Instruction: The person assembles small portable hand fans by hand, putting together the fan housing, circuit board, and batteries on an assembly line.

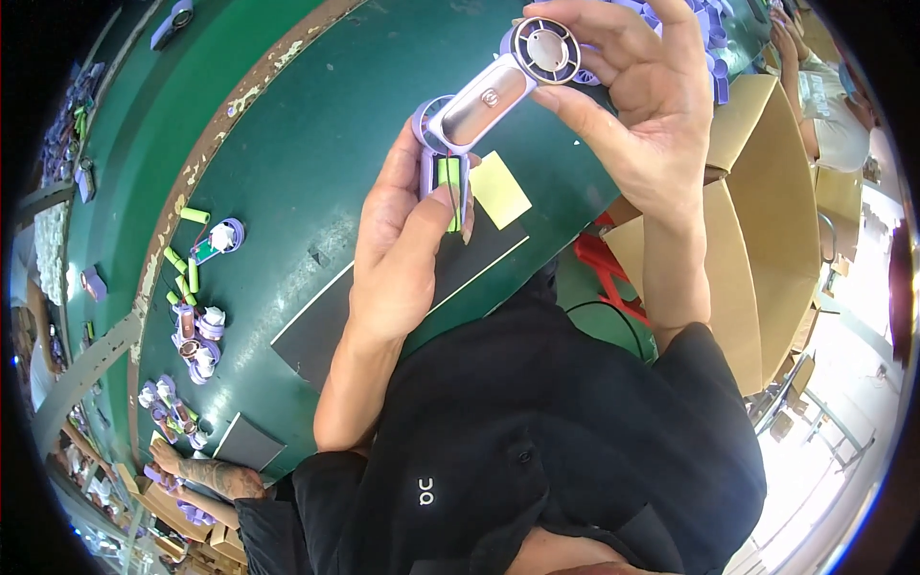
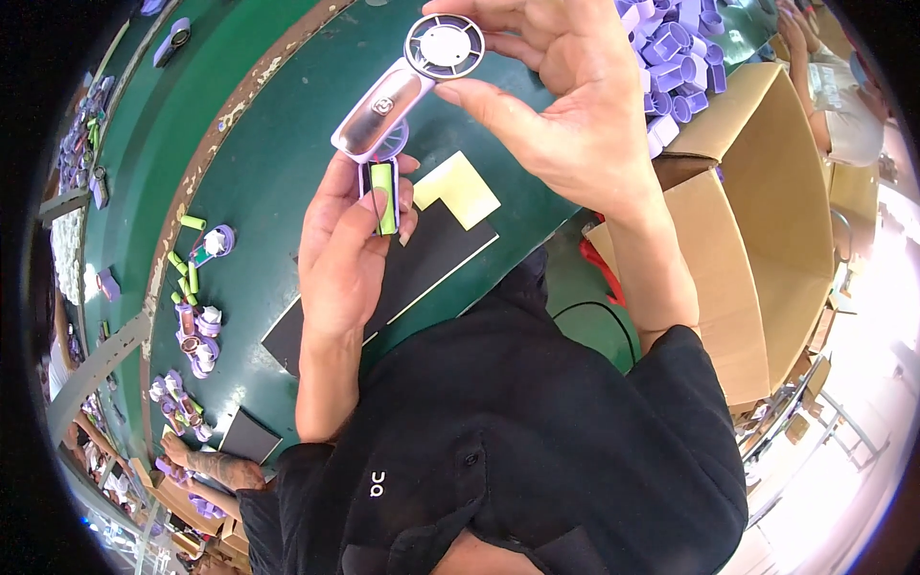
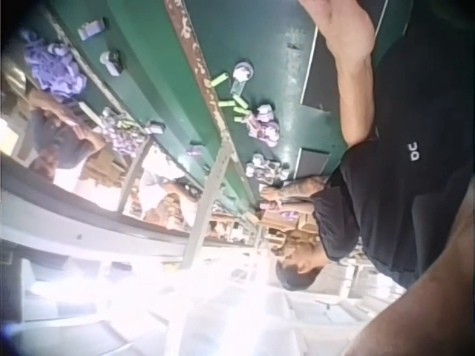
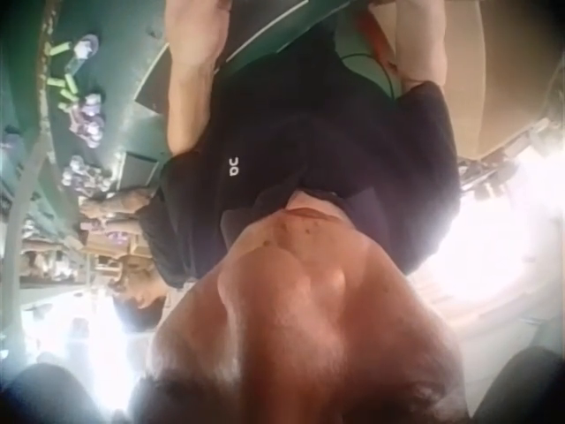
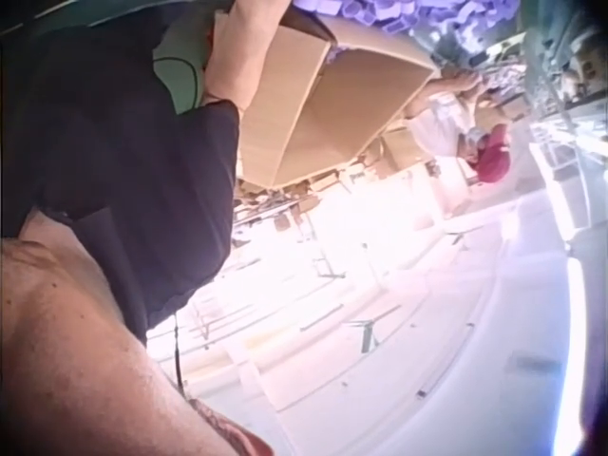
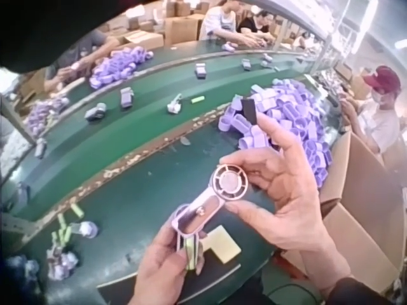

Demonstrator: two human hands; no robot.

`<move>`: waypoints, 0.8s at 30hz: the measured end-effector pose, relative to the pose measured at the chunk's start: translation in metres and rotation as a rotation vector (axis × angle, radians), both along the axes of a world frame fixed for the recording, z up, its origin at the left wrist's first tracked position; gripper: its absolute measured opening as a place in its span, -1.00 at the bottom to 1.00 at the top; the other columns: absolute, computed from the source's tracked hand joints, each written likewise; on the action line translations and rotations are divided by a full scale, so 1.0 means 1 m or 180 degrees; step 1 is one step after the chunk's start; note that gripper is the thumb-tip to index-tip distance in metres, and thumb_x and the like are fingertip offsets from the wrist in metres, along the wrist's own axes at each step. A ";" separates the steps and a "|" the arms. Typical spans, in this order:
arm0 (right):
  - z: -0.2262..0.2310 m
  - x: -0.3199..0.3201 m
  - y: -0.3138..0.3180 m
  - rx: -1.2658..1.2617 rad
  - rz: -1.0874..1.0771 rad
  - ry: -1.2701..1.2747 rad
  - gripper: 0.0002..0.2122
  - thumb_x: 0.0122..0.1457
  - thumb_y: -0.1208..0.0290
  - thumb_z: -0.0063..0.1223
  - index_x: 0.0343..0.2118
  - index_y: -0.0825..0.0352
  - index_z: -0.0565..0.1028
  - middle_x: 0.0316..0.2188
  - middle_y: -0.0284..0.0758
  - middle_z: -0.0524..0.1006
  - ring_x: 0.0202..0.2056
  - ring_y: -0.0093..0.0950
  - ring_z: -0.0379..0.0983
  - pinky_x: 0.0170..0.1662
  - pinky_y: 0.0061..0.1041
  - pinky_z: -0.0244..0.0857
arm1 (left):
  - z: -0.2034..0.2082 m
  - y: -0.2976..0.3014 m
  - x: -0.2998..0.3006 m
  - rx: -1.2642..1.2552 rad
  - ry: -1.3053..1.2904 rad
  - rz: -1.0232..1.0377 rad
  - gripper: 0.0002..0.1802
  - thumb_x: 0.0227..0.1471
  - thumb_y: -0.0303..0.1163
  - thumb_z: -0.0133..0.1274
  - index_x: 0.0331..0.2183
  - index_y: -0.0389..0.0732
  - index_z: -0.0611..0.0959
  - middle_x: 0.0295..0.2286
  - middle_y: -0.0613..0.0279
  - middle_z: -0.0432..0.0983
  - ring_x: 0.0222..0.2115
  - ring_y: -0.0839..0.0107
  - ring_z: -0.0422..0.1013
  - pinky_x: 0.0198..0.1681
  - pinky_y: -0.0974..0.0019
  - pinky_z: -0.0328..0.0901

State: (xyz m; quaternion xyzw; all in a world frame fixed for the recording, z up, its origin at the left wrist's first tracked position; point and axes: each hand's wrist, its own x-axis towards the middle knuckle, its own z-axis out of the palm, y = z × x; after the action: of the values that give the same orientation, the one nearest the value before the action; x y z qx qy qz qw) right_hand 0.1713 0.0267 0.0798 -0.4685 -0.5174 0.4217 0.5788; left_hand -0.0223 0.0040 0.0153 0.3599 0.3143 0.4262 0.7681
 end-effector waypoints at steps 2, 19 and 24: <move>0.001 -0.003 -0.003 0.0015 -0.0052 0.0045 -0.04 0.06 0.76 0.35 0.47 0.28 -0.02 0.01 -0.13 0.55 0.06 -0.34 0.53 0.19 -0.36 0.38 | -0.002 -0.002 0.002 0.0136 0.0036 -0.0008 -0.27 0.37 -0.42 -0.16 0.43 -0.37 0.01 -0.01 0.15 0.44 -0.25 0.53 0.36 -0.20 0.41 0.33; -0.004 0.000 -0.010 0.0002 -0.0109 0.0134 -0.04 0.06 0.74 0.38 0.46 0.31 -0.01 0.01 -0.12 0.56 0.06 -0.36 0.53 0.20 -0.37 0.37 | -0.007 -0.007 0.004 0.0648 0.0297 -0.0033 -0.25 0.43 -0.50 -0.27 0.47 -0.23 -0.20 0.06 0.17 0.33 -0.28 0.56 0.27 -0.25 0.47 0.30; -0.005 0.002 -0.009 -0.0043 -0.0112 0.0150 -0.04 0.05 0.75 0.37 0.46 0.32 0.00 0.00 -0.12 0.56 0.05 -0.36 0.54 0.20 -0.36 0.38 | -0.006 -0.009 0.008 0.0692 0.0521 0.0056 -0.26 0.42 -0.53 -0.28 0.47 -0.25 -0.18 0.03 0.16 0.34 -0.29 0.54 0.27 -0.25 0.46 0.32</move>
State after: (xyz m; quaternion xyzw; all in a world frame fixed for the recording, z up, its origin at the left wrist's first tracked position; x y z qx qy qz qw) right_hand 0.1728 0.0177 0.0748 -0.4714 -0.4924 0.4260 0.5949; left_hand -0.0144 -0.0052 0.0094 0.4719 0.3310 0.4337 0.6926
